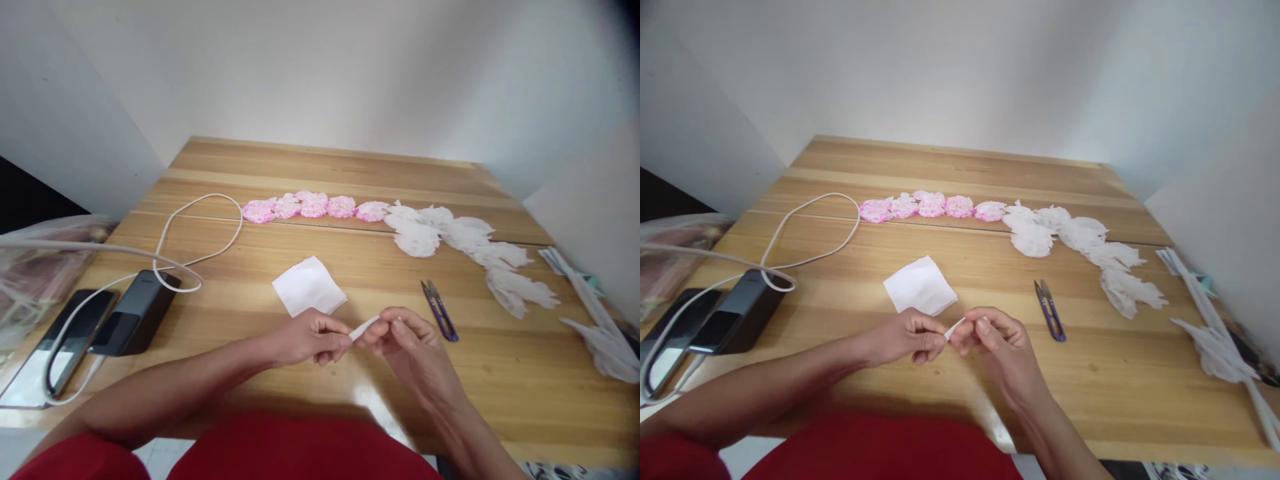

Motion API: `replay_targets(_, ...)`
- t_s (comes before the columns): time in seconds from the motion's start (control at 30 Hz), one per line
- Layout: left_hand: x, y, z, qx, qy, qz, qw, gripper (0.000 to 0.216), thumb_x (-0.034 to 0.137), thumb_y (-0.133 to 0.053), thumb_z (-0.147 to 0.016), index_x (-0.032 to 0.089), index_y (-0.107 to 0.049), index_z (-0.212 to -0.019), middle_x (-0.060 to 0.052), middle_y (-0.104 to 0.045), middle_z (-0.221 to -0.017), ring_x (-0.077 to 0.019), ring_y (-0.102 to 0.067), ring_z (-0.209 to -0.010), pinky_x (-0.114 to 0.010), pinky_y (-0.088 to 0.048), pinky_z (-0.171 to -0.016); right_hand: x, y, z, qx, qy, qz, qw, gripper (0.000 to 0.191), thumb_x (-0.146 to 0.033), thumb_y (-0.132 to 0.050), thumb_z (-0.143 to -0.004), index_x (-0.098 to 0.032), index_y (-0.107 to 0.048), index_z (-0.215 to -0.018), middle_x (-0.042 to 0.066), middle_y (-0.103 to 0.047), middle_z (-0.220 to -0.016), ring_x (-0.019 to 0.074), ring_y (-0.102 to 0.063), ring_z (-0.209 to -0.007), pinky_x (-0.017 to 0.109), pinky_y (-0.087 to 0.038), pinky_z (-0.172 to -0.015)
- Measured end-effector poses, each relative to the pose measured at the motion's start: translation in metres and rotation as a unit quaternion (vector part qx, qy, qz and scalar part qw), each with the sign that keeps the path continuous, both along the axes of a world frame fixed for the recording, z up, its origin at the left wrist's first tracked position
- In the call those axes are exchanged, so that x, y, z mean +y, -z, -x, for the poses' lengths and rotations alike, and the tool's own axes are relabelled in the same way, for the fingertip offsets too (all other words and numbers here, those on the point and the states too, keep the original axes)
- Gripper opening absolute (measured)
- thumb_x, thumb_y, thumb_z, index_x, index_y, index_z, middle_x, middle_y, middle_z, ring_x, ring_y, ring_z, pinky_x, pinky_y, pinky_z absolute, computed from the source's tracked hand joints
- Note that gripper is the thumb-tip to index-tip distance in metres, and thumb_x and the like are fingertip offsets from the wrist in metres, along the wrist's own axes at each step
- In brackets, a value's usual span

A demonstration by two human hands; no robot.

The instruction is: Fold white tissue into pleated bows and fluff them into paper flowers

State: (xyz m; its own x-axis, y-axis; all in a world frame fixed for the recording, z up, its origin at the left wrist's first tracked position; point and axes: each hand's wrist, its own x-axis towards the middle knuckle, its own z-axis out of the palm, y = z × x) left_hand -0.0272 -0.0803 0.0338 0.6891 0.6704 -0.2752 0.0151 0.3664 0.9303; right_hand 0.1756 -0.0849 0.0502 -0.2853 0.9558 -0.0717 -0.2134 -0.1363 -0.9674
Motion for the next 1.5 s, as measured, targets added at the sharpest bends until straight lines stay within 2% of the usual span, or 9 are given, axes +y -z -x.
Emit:
replay_targets(0.2, 0.0, -0.006, -0.003, 0.063, -0.016, -0.108, 0.992, 0.037, 0.043, -0.049, -0.09, 0.013, -0.059, -0.07, 0.004, -0.046, -0.056, -0.0075, -0.042, -0.051, -0.02, -0.032, -0.052, -0.004, 0.0, 0.002, -0.292, -0.038, -0.323, 0.899, 0.04, -0.011, -0.048, -0.09, -0.027, -0.059, -0.124, 0.008, -0.071, -0.113, 0.0173, -0.069, -0.084, 0.031, -0.056, -0.075)
replay_targets(0.4, 0.008, -0.015, 0.006, 0.154, -0.036, -0.235, 0.959, 0.03, 0.032, -0.047, -0.092, 0.013, -0.066, -0.08, 0.002, -0.057, -0.067, -0.0092, -0.047, -0.062, -0.019, -0.034, -0.06, 0.005, 0.004, 0.004, -0.406, -0.057, -0.5, 0.763, 0.048, -0.006, -0.046, -0.089, -0.021, -0.051, -0.134, 0.007, -0.072, -0.089, 0.0184, -0.066, -0.078, 0.031, -0.053, -0.07)
replay_targets(0.5, 0.011, -0.015, 0.011, 0.187, -0.037, -0.282, 0.94, 0.032, 0.032, -0.045, -0.094, 0.014, -0.066, -0.08, 0.001, -0.062, -0.07, -0.01, -0.052, -0.064, -0.02, -0.035, -0.062, 0.005, 0.003, 0.002, -0.408, -0.053, -0.46, 0.787, 0.034, -0.014, -0.052, -0.09, -0.021, -0.061, -0.122, 0.006, -0.072, -0.082, 0.0167, -0.065, -0.069, 0.029, -0.051, -0.064)
replay_targets(0.63, 0.012, -0.01, 0.012, 0.186, -0.04, -0.299, 0.935, 0.031, 0.034, -0.046, -0.094, 0.015, -0.065, -0.079, 0.0, -0.062, -0.071, -0.0104, -0.052, -0.068, -0.02, -0.034, -0.064, 0.0, -0.005, -0.005, -0.305, -0.08, -0.209, 0.926, 0.019, -0.026, -0.055, -0.091, -0.022, -0.069, -0.103, -0.002, -0.066, -0.056, 0.0117, -0.059, -0.048, 0.022, -0.048, -0.048)
replay_targets(0.8, 0.004, -0.007, 0.003, 0.034, -0.001, -0.109, 0.993, 0.043, 0.05, -0.038, -0.095, 0.015, -0.054, -0.077, 0.006, -0.04, -0.054, -0.0072, -0.035, -0.049, -0.02, -0.029, -0.05, -0.005, -0.007, -0.014, -0.147, -0.09, -0.127, 0.977, 0.017, -0.031, -0.057, -0.089, -0.022, -0.069, -0.097, 0.006, -0.075, -0.082, 0.0144, -0.063, -0.055, 0.025, -0.051, -0.048)
replay_targets(1.07, -0.001, -0.015, -0.002, -0.033, -0.018, -0.02, 0.999, 0.04, 0.049, -0.037, -0.094, 0.019, -0.04, -0.068, 0.007, -0.037, -0.048, -0.0079, -0.032, -0.044, -0.023, -0.029, -0.048, 0.007, 0.007, -0.003, -0.378, -0.08, -0.509, 0.769, 0.062, -0.001, -0.047, -0.087, -0.024, -0.038, -0.144, 0.01, -0.07, -0.111, 0.0212, -0.066, -0.098, 0.034, -0.055, -0.081)
replay_targets(1.2, 0.002, -0.017, 0.001, 0.001, -0.017, -0.027, 0.999, 0.038, 0.046, -0.037, -0.094, 0.019, -0.038, -0.067, 0.008, -0.034, -0.048, -0.0077, -0.031, -0.044, -0.023, -0.028, -0.048, 0.01, 0.018, -0.002, -0.391, -0.052, -0.548, 0.737, 0.058, -0.001, -0.05, -0.087, -0.02, -0.041, -0.142, 0.009, -0.073, -0.092, 0.0193, -0.067, -0.08, 0.031, -0.054, -0.068)
replay_targets(1.33, 0.005, -0.016, 0.007, 0.137, -0.015, -0.176, 0.975, 0.034, 0.039, -0.035, -0.096, 0.018, -0.045, -0.071, 0.004, -0.042, -0.056, -0.0096, -0.039, -0.052, -0.023, -0.03, -0.054, 0.007, 0.011, -0.006, -0.384, -0.047, -0.46, 0.799, 0.036, -0.011, -0.056, -0.089, -0.022, -0.061, -0.122, 0.006, -0.074, -0.085, 0.0158, -0.067, -0.067, 0.027, -0.052, -0.062)
replay_targets(1.5, 0.012, -0.005, 0.009, 0.364, -0.024, -0.389, 0.846, 0.033, 0.037, -0.036, -0.097, 0.017, -0.055, -0.08, -0.005, -0.061, -0.075, -0.0172, -0.054, -0.073, -0.026, -0.033, -0.065, 0.001, 0.0, -0.014, -0.288, -0.069, -0.134, 0.945, 0.011, -0.029, -0.062, -0.086, -0.021, -0.069, -0.088, 0.0, -0.07, -0.059, 0.013, -0.063, -0.051, 0.021, -0.049, -0.048)
